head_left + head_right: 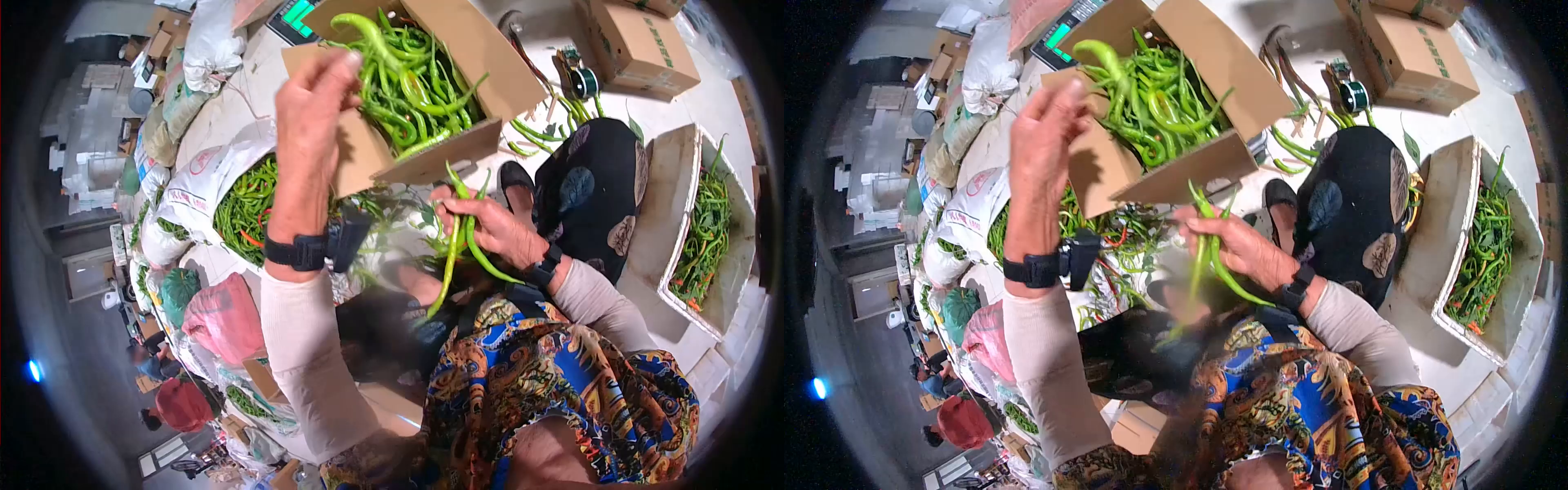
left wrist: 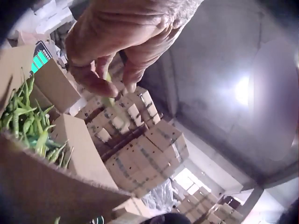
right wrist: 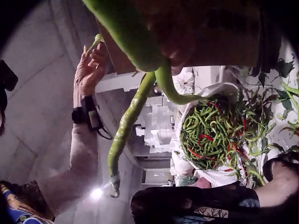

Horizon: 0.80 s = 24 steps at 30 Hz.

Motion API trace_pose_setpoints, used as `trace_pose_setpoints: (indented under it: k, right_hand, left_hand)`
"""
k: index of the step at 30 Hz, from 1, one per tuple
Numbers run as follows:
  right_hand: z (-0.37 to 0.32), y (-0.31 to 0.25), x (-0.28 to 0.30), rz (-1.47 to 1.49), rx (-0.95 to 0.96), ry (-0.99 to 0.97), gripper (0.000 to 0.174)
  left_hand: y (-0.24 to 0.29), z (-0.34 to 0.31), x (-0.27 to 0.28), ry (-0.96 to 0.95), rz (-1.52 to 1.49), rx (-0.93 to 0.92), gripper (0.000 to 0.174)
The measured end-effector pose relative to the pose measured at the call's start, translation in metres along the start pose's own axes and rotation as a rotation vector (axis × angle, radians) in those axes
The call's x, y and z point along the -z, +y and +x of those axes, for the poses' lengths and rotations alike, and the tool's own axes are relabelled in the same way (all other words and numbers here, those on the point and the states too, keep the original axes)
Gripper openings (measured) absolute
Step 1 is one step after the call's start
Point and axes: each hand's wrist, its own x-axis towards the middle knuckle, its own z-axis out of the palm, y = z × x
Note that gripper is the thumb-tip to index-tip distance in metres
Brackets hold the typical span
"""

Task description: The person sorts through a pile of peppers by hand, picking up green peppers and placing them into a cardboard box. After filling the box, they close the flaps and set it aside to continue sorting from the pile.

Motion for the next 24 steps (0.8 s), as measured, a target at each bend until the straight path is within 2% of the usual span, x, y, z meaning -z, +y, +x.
trace_pose_setpoints:
  k: [1,3,5,7,9,10,12,17,19,20,21,24]
  right_hand:
    - [-0.002,-0.004,-0.001,0.01,0.005,-0.006,0.031]
    - [0.0,-0.001,0.003,0.057,0.0,0.026,0.033]
    - [0.0,-0.003,0.003,0.045,0.011,-0.013,0.035]
    - [-0.001,-0.006,-0.001,0.043,-0.021,-0.022,0.037]
    - [0.002,-0.002,-0.001,0.103,-0.024,-0.075,0.039]
    - [0.002,-0.001,-0.004,0.102,-0.033,-0.078,0.039]
    - [0.001,0.002,-0.01,0.095,-0.042,-0.138,0.042]
    - [0.004,0.007,-0.008,0.071,-0.073,-0.153,0.046]
    - [0.005,0.007,-0.008,0.061,-0.052,-0.217,0.047]
    - [0.005,0.007,-0.006,0.05,-0.086,-0.2,0.048]
    - [0.005,0.006,-0.004,0.053,-0.099,-0.194,0.048]
    - [0.007,0.005,0.004,0.035,-0.161,-0.13,0.049]
  left_hand:
    - [-0.001,0.0,-0.001,0.042,-0.016,-0.073,0.026]
    - [0.003,-0.028,0.0,0.012,0.007,0.0,0.025]
    - [0.005,-0.072,0.004,-0.128,0.231,0.14,0.02]
    - [-0.019,-0.112,0.008,-0.308,0.32,0.197,0.017]
    - [-0.052,-0.142,0.015,-0.606,0.622,-0.182,0.016]
    - [-0.07,-0.158,0.013,-0.598,0.623,-0.177,0.016]
    - [-0.098,-0.182,0.004,-0.514,0.41,0.28,0.017]
    - [-0.091,-0.186,-0.008,-0.362,0.263,0.376,0.024]
    - [-0.084,-0.19,-0.01,-0.384,0.375,0.369,0.028]
    - [-0.093,-0.192,-0.007,-0.413,0.454,0.264,0.032]
    - [-0.096,-0.188,-0.003,-0.408,0.449,0.277,0.032]
    - [-0.098,-0.174,0.012,-0.472,0.086,0.63,0.032]
